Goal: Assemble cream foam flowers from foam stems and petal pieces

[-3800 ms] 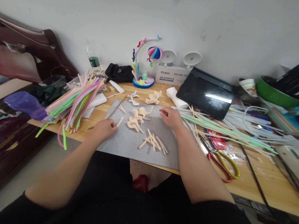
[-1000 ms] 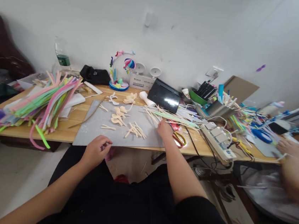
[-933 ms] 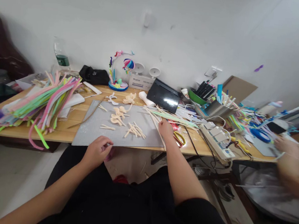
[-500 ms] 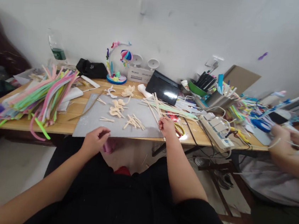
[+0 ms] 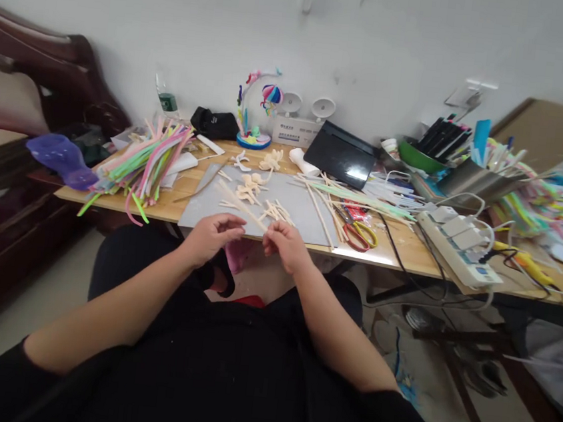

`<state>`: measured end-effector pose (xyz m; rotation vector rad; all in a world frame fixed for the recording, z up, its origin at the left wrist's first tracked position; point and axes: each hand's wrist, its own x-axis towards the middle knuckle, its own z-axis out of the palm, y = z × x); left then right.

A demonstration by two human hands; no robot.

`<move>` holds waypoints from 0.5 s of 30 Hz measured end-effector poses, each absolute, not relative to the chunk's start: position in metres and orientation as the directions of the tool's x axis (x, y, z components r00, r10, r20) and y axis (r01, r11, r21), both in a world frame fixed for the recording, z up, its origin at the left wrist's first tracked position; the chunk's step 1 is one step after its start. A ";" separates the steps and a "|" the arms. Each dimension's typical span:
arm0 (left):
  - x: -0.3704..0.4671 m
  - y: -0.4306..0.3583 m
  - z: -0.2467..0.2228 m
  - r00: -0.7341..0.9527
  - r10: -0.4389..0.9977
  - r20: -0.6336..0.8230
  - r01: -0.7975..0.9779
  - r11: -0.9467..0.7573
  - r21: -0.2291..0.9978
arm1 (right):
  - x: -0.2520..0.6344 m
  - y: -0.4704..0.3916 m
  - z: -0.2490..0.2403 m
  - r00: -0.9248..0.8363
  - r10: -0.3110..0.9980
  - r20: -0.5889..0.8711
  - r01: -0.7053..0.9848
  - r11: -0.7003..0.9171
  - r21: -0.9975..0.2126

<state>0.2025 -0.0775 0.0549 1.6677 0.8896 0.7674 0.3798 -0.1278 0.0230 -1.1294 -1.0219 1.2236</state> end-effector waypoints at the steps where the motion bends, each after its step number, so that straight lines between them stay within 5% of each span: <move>1: 0.210 -0.082 0.053 0.537 0.843 0.040 0.151 -0.143 0.978 | 0.373 -0.132 0.023 0.066 0.998 -0.017 -0.152 -0.007 -0.988; 11: 0.217 -0.097 0.030 0.576 0.813 -0.080 0.239 -0.073 0.968 | 0.350 -0.156 -0.004 0.060 0.997 -0.044 0.106 -0.050 -0.993; 15: 0.215 -0.093 0.026 0.566 0.821 -0.069 0.227 -0.074 0.971 | 0.344 -0.155 -0.008 0.116 0.993 -0.015 0.065 -0.023 -0.998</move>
